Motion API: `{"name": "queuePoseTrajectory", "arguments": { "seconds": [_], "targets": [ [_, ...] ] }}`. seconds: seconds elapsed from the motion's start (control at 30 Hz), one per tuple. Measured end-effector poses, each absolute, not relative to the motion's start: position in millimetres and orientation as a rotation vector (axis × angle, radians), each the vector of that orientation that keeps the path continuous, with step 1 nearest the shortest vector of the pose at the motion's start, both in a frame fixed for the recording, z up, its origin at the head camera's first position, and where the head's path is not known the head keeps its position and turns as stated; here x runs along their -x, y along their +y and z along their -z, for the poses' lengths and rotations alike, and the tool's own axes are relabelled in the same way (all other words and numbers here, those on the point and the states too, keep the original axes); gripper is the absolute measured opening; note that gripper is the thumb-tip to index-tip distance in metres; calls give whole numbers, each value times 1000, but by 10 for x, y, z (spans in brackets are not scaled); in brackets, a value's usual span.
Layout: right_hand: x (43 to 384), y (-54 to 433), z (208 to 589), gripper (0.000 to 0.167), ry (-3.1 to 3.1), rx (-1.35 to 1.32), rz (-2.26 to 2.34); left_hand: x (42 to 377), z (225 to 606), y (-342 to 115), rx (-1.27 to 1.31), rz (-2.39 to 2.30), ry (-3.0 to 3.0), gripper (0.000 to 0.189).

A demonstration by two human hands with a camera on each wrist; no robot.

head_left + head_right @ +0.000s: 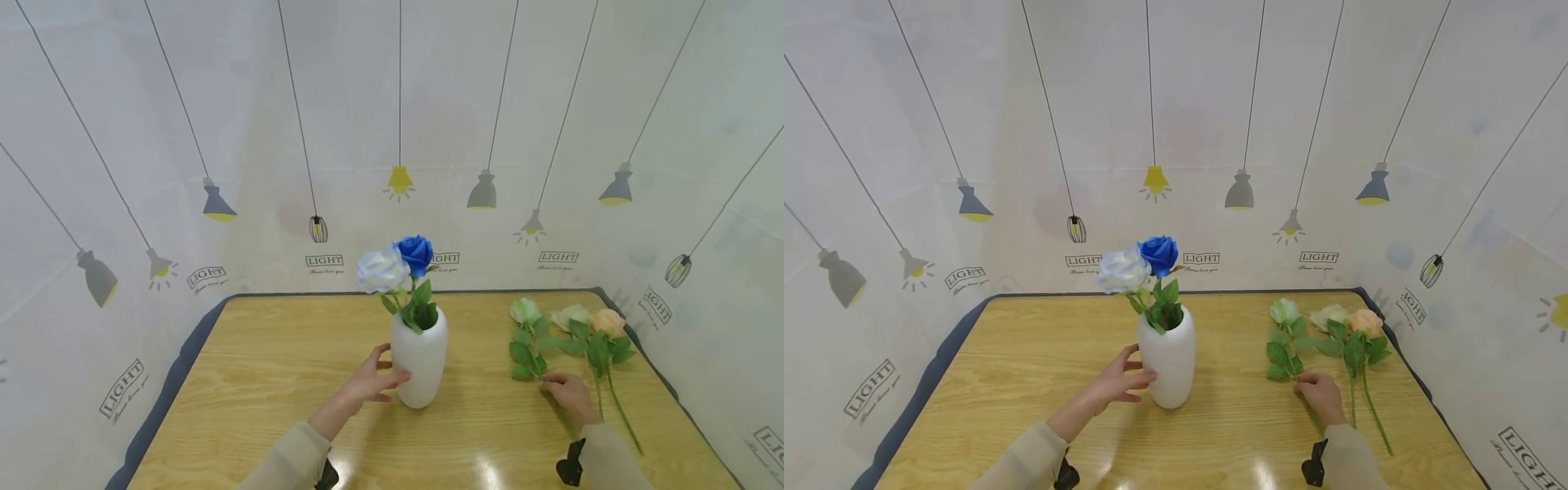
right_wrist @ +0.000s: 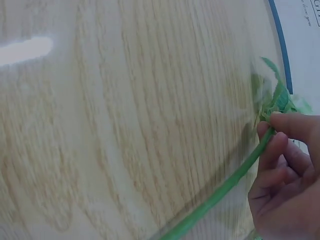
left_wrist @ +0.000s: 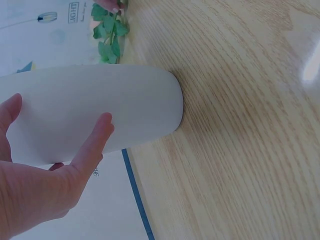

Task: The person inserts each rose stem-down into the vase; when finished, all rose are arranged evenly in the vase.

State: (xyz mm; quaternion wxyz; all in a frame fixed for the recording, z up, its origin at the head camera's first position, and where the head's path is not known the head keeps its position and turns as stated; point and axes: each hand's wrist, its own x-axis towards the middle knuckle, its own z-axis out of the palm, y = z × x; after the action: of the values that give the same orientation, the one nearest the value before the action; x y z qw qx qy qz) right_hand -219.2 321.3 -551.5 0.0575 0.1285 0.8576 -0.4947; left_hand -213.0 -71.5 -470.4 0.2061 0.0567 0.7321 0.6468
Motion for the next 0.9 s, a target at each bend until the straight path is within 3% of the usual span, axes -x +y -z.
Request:
{"name": "queuePoseTrajectory", "arguments": {
  "seconds": [0.37, 0.7, 0.9],
  "targets": [
    [2193, 3107, 5383, 52, 2453, -296, 1694, 2133, 4700, -715, -159, -1800, 2037, 82],
    [2225, 2883, 5221, 52, 2380, -288, 1935, 2112, 4669, -714, -160, -1803, 2031, 81],
    [2510, 2957, 5650, 42, 2336, -61, 2132, 2113, 4667, -717, -156, -1806, 2028, 82]
  ]
}}
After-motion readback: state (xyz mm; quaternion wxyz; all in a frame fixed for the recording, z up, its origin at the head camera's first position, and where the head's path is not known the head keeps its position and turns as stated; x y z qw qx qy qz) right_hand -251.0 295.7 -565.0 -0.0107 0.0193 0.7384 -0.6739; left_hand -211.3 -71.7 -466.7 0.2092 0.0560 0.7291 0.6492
